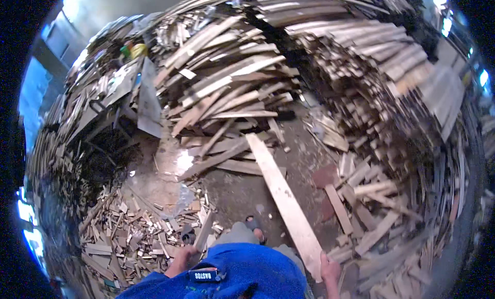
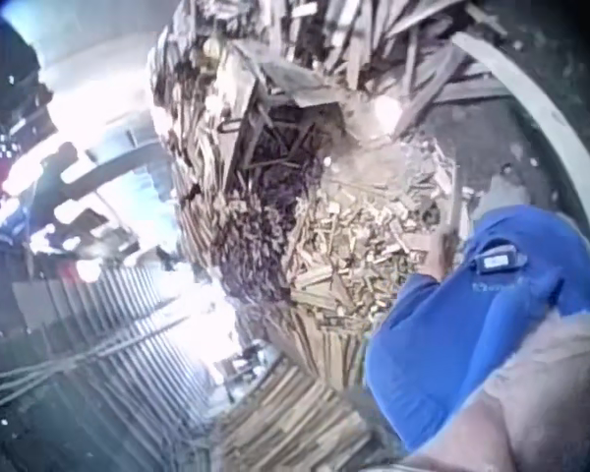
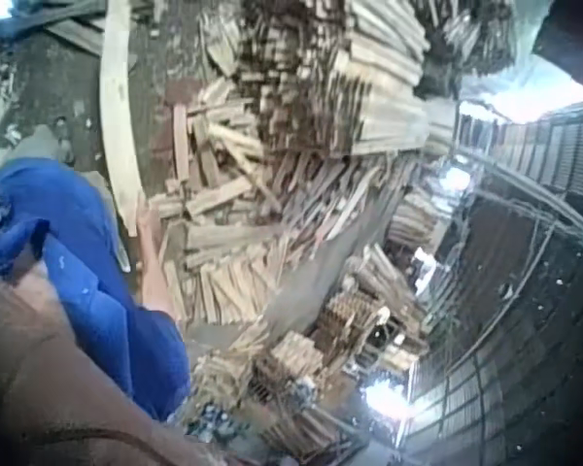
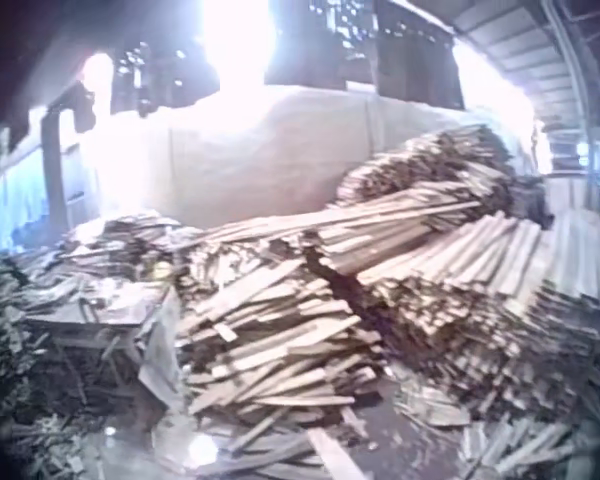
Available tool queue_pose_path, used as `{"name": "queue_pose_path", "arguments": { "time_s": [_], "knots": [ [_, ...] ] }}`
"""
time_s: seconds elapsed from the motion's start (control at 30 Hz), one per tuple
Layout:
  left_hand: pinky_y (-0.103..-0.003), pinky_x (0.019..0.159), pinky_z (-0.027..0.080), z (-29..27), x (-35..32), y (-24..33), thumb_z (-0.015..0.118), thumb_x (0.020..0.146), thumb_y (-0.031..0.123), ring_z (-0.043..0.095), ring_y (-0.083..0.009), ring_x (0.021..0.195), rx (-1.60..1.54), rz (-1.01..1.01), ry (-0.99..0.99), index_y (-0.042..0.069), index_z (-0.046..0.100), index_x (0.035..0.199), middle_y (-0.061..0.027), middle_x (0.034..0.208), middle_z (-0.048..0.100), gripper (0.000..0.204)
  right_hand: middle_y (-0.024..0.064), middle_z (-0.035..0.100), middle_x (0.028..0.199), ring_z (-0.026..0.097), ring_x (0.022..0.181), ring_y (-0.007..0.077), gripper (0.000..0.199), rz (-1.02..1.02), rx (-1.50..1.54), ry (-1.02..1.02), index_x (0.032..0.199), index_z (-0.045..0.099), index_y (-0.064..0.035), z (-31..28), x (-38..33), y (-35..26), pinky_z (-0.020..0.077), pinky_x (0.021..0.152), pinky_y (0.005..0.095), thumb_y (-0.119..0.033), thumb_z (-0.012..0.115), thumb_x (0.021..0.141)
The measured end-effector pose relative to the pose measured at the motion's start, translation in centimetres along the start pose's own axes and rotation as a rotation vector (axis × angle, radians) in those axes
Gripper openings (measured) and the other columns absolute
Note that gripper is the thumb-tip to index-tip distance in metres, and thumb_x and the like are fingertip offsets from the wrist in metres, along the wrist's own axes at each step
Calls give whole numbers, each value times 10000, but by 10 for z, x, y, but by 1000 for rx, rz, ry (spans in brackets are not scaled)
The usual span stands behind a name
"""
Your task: The person is picking up wooden boards from a disorganized pile and stacking them neatly on a pallet.
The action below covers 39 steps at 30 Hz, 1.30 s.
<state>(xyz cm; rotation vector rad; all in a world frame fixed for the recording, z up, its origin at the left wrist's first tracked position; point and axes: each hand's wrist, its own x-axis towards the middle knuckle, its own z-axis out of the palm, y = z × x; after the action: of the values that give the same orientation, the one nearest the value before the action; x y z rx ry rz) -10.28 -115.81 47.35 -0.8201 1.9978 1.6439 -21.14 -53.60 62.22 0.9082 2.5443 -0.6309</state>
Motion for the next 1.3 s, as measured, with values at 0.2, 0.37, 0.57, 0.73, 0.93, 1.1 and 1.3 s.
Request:
{"name": "queue_pose_path", "arguments": {
  "time_s": [0.2, 0.37, 0.57, 0.73, 0.93, 1.1, 1.3],
  "knots": [
    [-309, 836, 370, -21, 12, 34, 652, 812, 94, 459, -171, 906, 348, 184, -30, 105, 443, 1052, -52, 956, 463, 318, 191, 666, 771, 654, 764, 254, 494, -151, -27, -112, 827, 697, -4, 23, 47, -74, 484, 711, 368, -486, 593, 828],
    [-379, 798, 472, 21, -48, 145, 655, 812, 140, 585, -191, 878, -338, -35, 108, 102, 564, 1046, -102, 962, 605, 254, 135, 620, 667, 572, 669, 175, 480, -327, 245, -137, 776, 656, 43, 13, 137, -214, 470, 654, 361, -436, 642, 814],
    [-328, 687, 496, 21, 80, 5, 712, 786, 301, 611, -134, 738, 196, -761, 123, 46, 718, 929, -50, 810, 688, 292, 119, 650, 698, 567, 608, 189, 529, -1091, 270, 0, 824, 662, 24, -98, 292, -567, 446, 599, 350, -485, 533, 888],
    [-323, 685, 492, 13, 115, 62, 707, 794, 305, 607, -134, 735, 87, -705, 182, 44, 713, 939, -50, 809, 683, 299, 141, 609, 652, 556, 592, 166, 568, -907, 423, 49, 767, 634, 33, -96, 312, -736, 436, 566, 357, -525, 585, 867],
    [-318, 683, 488, 38, 208, 220, 702, 803, 311, 603, -134, 731, -107, -639, 295, 41, 708, 950, -49, 807, 678, 307, 16, 612, 704, 500, 673, 82, 457, -796, 610, -181, 836, 676, 23, -11, 373, -762, 434, 605, 284, -424, 605, 906],
    [-314, 681, 485, -8, 271, 359, 698, 811, 316, 599, -133, 728, -141, -544, 364, 39, 703, 960, -49, 806, 673, 314, 45, 659, 890, 580, 775, 139, 308, -1365, 168, 236, 1023, 634, -29, -60, 530, -923, 479, 671, 328, -310, 530, 951],
    [-308, 679, 481, -65, 278, 464, 692, 820, 321, 595, -133, 725, -184, -485, 463, 36, 698, 972, -48, 804, 668, 323, 163, 537, 1154, 529, 1048, 282, 494, -1224, 1092, 744, 1250, 460, 3, -402, 383, -1272, 436, 864, 383, -397, 426, 964]
  ]
}}
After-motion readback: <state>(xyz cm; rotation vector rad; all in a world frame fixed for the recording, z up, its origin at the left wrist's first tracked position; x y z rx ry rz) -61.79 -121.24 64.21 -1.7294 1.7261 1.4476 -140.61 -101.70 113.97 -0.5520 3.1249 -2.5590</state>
